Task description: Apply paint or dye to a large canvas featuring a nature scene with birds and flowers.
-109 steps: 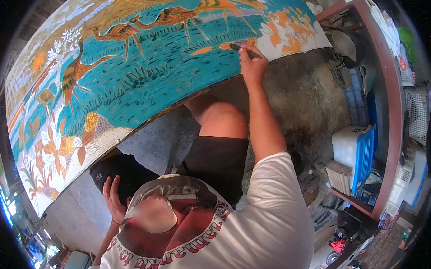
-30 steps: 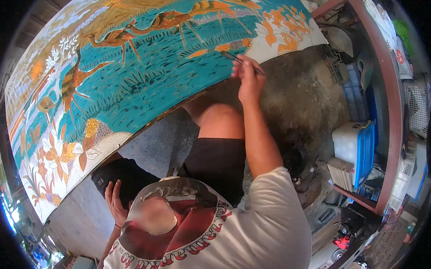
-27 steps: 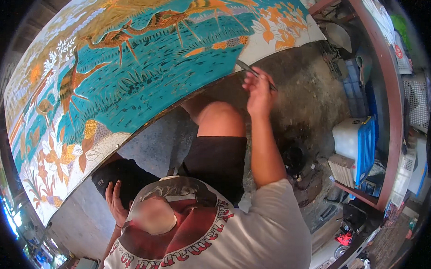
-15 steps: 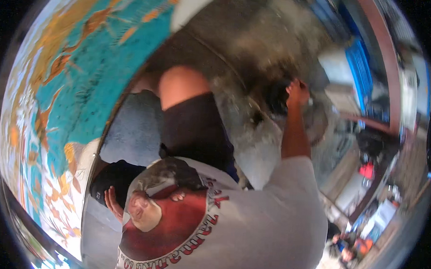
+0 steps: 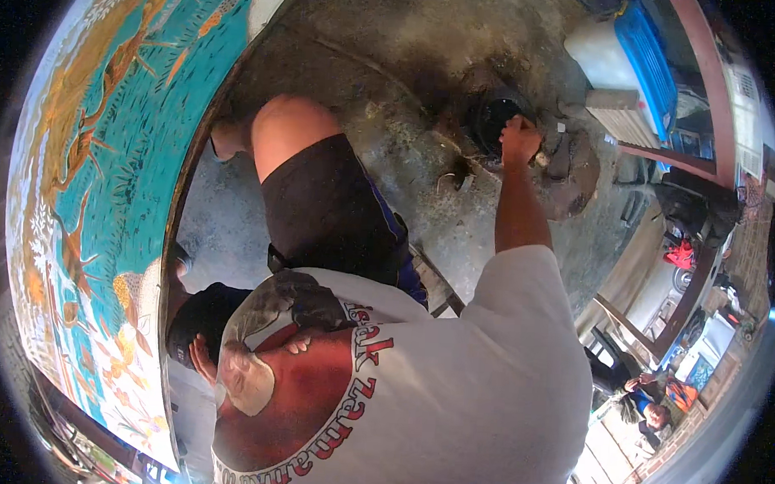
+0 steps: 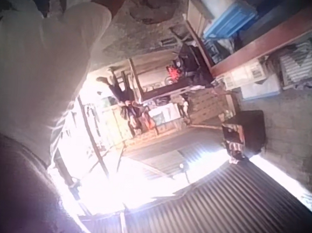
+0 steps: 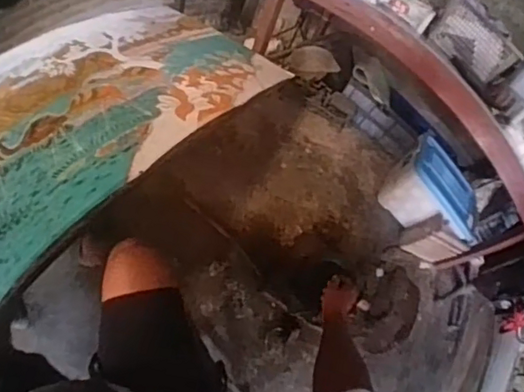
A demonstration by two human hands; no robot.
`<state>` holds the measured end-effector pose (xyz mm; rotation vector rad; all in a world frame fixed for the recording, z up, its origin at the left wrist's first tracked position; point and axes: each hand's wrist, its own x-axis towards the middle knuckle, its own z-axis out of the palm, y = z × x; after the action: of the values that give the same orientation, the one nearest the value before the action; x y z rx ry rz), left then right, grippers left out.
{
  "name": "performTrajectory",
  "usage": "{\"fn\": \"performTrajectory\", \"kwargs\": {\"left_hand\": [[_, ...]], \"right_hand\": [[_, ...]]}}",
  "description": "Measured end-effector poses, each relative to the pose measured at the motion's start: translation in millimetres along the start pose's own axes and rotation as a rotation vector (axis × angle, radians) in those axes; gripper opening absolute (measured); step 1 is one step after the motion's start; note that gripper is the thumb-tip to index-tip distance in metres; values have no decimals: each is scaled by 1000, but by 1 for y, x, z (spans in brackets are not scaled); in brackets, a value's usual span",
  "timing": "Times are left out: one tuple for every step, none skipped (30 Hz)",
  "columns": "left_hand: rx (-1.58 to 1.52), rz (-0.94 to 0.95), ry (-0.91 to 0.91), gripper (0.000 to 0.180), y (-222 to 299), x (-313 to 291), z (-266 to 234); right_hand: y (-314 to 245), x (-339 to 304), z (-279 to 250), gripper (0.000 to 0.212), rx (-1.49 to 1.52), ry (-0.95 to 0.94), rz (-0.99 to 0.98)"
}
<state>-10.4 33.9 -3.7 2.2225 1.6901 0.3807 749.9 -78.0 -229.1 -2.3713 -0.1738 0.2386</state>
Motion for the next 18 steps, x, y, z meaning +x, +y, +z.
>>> {"fn": "performTrajectory", "kwargs": {"left_hand": [[-22, 5, -3, 72, 0, 2, 7], [7, -15, 4, 72, -1, -2, 0], [17, -27, 12, 72, -1, -5, -4], [21, -33, 19, 71, -1, -6, -5], [24, -44, 24, 71, -1, -8, -8], [25, -52, 32, 71, 0, -8, -8], [29, -61, 38, 71, 1, -11, -10], [19, -61, 40, 71, 3, -10, -7], [9, -59, 40, 71, 6, -8, -4], [-2, -63, 39, 71, 8, -8, -1], [13, -80, 45, 71, 11, -14, -3], [28, -106, 56, 71, 12, -18, -5], [18, -114, 62, 71, 13, -24, -5], [16, -126, 54, 71, 16, -26, -6], [18, -144, 60, 71, 16, -29, -6], [19, -162, 64, 71, 16, -32, -8], [24, -181, 67, 71, 16, -34, -10], [30, -195, 65, 71, 16, -36, -11]], "right_hand": [[-2, 4, -8, 28, -10, 14, -8], [-26, -18, 14, 24, 131, 62, -80], [-46, -38, 26, 21, 271, 126, -152], [-59, -53, 35, 21, 278, 112, -157], [-70, -68, 45, 20, 113, 36, -292], [-76, -77, 56, 20, -45, -41, -435], [-78, -92, 61, 25, -174, -79, -580], [-62, -94, 64, 29, -298, -157, -553], [-48, -95, 63, 33, -421, -233, -530], [-29, -96, 63, 32, -684, -309, -434], [-39, -113, 71, 32, -659, -369, -395], [-49, -127, 78, 33, -639, -429, -356], [-43, -127, 73, 33, -587, -406, -417], [-40, -122, 76, 34, -539, -384, -473], [-61, -125, 87, 34, -529, -398, -503], [-81, -130, 98, 37, -50, -415, -274], [-103, -136, 103, 40, 416, -423, -26], [-133, -139, 106, 40, 413, -438, -37]]}}
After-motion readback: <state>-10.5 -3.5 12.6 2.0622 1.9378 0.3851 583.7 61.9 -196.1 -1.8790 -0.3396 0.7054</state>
